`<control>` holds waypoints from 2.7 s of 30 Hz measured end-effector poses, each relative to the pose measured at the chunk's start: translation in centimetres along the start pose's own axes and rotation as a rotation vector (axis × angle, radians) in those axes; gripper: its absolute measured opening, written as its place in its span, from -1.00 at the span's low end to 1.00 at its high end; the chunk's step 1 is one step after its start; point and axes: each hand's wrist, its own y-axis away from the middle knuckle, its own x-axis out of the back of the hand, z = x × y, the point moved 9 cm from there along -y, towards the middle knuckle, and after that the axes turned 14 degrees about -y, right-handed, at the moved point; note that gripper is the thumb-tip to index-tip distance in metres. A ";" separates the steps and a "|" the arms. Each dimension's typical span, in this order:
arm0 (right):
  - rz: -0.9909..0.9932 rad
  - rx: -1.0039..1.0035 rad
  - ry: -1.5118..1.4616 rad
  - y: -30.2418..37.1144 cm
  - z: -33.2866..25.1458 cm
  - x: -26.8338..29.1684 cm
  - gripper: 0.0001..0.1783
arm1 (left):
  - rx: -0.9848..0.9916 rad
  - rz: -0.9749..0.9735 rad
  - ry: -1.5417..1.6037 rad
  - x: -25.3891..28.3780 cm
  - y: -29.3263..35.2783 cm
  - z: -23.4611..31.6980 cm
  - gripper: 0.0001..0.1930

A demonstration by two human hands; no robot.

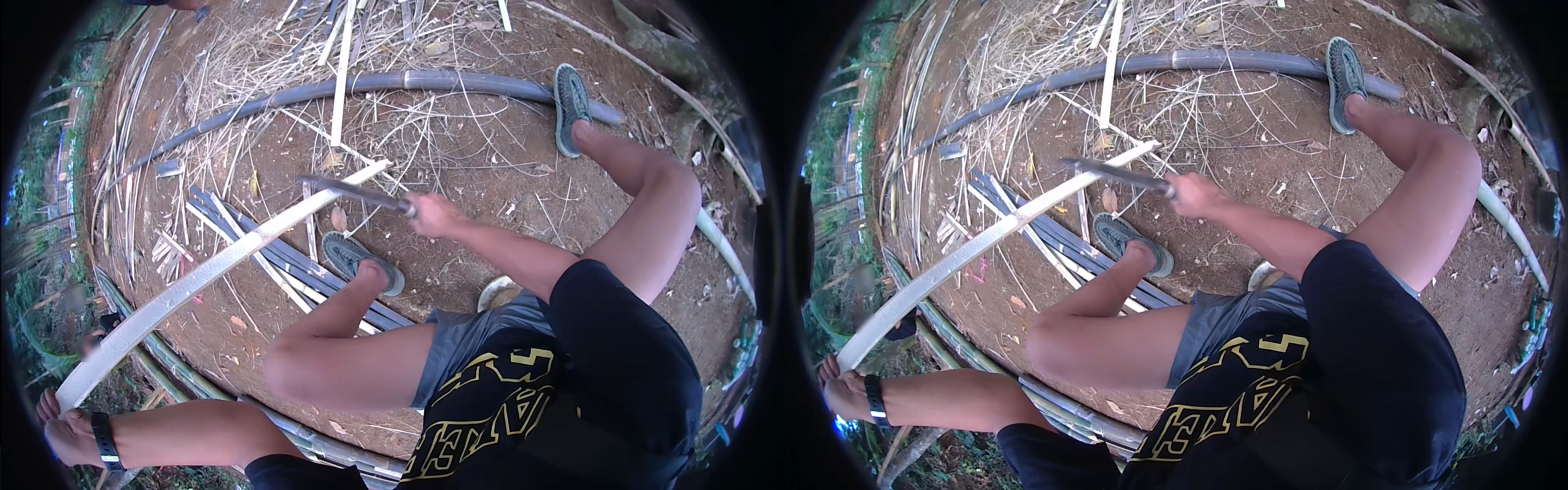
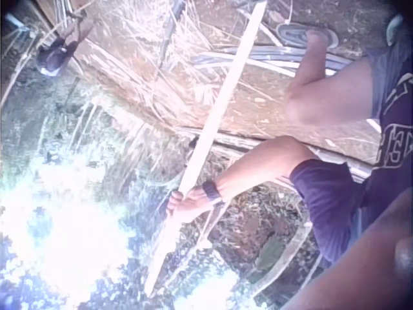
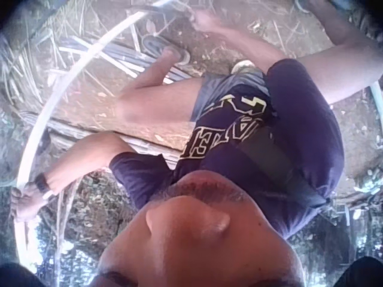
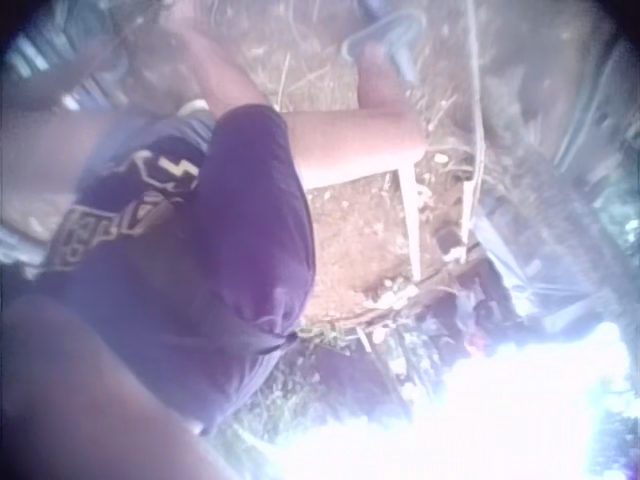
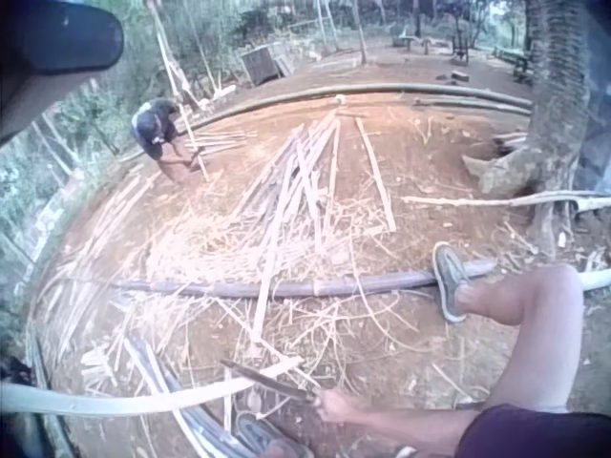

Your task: The person sits on the ground and uses a machete to split a long bamboo pole into thin strips. They hold the bamboo with one hand and strike it with the machete in the other, repeatedly splitting the material into smaller pieces.

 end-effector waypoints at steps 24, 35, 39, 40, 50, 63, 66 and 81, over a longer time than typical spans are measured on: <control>-0.228 0.382 0.032 5.7 -15.8 -2.5 -0.49 | -0.173 -0.692 1.329 3.5 9.6 5.0 -0.71; -0.069 -0.029 0.103 -1.4 -2.0 1.3 -0.63 | -0.163 -0.591 1.275 3.4 9.8 6.1 -0.66; -0.116 0.137 0.121 2.1 -5.2 0.5 -0.63 | 0.097 -0.686 1.393 4.5 1.8 -0.3 -0.56; -0.123 0.057 0.089 2.1 -3.8 1.4 -0.61 | 0.076 -0.684 1.409 4.0 1.9 -0.1 -0.54; 0.116 -0.064 0.096 -1.2 7.1 4.4 -0.74 | -0.010 -0.661 1.364 2.1 5.7 3.4 -0.55; 0.050 -0.095 0.058 0.9 1.7 1.8 -0.62 | 0.117 -0.149 0.415 4.8 1.3 -3.9 -0.28; -0.065 0.082 -0.101 3.8 -6.6 -0.3 -0.62 | 0.154 -0.172 0.482 3.3 5.8 0.5 -0.37; -0.058 0.273 -0.171 4.8 -8.4 -2.3 -0.59 | 0.115 -0.196 0.634 2.6 1.8 -1.0 -0.55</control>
